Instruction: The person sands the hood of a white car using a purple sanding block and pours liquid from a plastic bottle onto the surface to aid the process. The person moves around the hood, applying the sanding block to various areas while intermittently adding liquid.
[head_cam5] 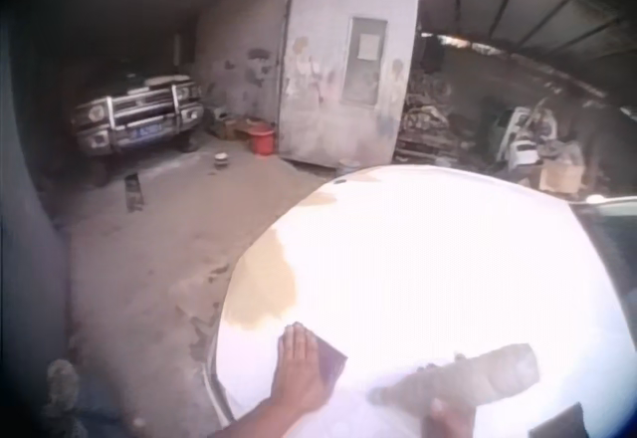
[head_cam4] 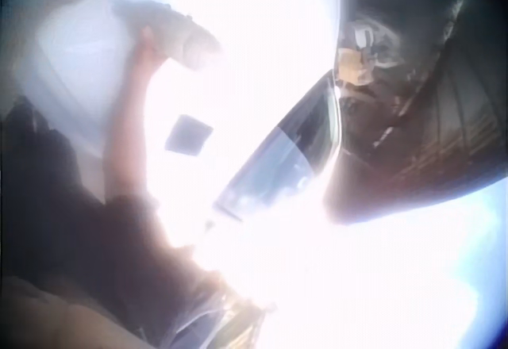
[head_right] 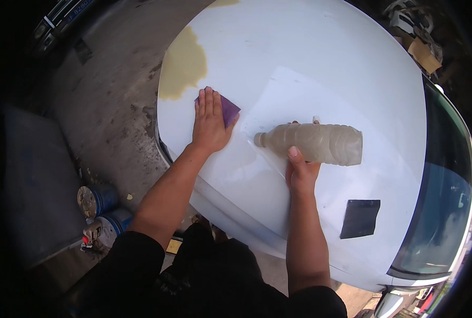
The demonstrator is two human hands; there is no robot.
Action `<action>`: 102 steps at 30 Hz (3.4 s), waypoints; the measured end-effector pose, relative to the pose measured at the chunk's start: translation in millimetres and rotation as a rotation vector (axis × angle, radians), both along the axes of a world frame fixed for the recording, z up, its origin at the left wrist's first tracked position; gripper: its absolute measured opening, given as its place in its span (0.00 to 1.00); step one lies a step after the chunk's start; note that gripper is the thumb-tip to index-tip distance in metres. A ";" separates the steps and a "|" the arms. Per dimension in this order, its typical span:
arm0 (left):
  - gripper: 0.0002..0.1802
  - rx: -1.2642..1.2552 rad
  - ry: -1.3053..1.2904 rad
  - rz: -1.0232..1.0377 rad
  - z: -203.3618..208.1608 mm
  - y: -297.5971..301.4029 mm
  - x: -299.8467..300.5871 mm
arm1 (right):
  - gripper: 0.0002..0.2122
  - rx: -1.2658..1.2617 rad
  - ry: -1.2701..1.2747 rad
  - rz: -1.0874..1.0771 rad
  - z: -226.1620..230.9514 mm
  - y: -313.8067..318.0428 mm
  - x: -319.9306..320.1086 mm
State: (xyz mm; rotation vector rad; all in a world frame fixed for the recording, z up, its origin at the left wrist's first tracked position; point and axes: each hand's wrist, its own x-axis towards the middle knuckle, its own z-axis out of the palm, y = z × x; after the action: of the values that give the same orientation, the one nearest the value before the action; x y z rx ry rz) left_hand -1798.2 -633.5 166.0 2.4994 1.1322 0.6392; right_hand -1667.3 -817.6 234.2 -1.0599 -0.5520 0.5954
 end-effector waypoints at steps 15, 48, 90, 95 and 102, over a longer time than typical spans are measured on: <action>0.43 -0.054 0.011 -0.133 -13.6 19.6 -19.4 | 0.47 0.002 -0.092 -0.149 11.5 10.8 -20.4; 0.48 -0.107 0.012 -0.148 -26.2 16.4 -21.4 | 0.51 -0.158 -0.175 -0.180 9.2 1.5 -15.8; 0.47 -0.077 0.014 0.121 -35.4 69.5 -4.2 | 0.54 -0.188 -0.132 -0.026 2.9 -4.8 -2.6; 0.49 -0.142 0.043 -0.141 -16.9 -44.0 -10.0 | 0.53 -0.184 -0.127 -0.057 4.9 -2.3 -0.6; 0.47 -0.088 -0.031 -0.113 -27.6 25.5 -2.6 | 0.51 -0.137 -0.180 -0.076 -2.0 -3.3 -3.1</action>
State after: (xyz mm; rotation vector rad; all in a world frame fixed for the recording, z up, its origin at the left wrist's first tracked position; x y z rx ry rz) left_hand -1800.8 -608.0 138.4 2.4498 0.9778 0.5827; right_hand -1670.4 -820.9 232.2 -1.2669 -0.6313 0.4791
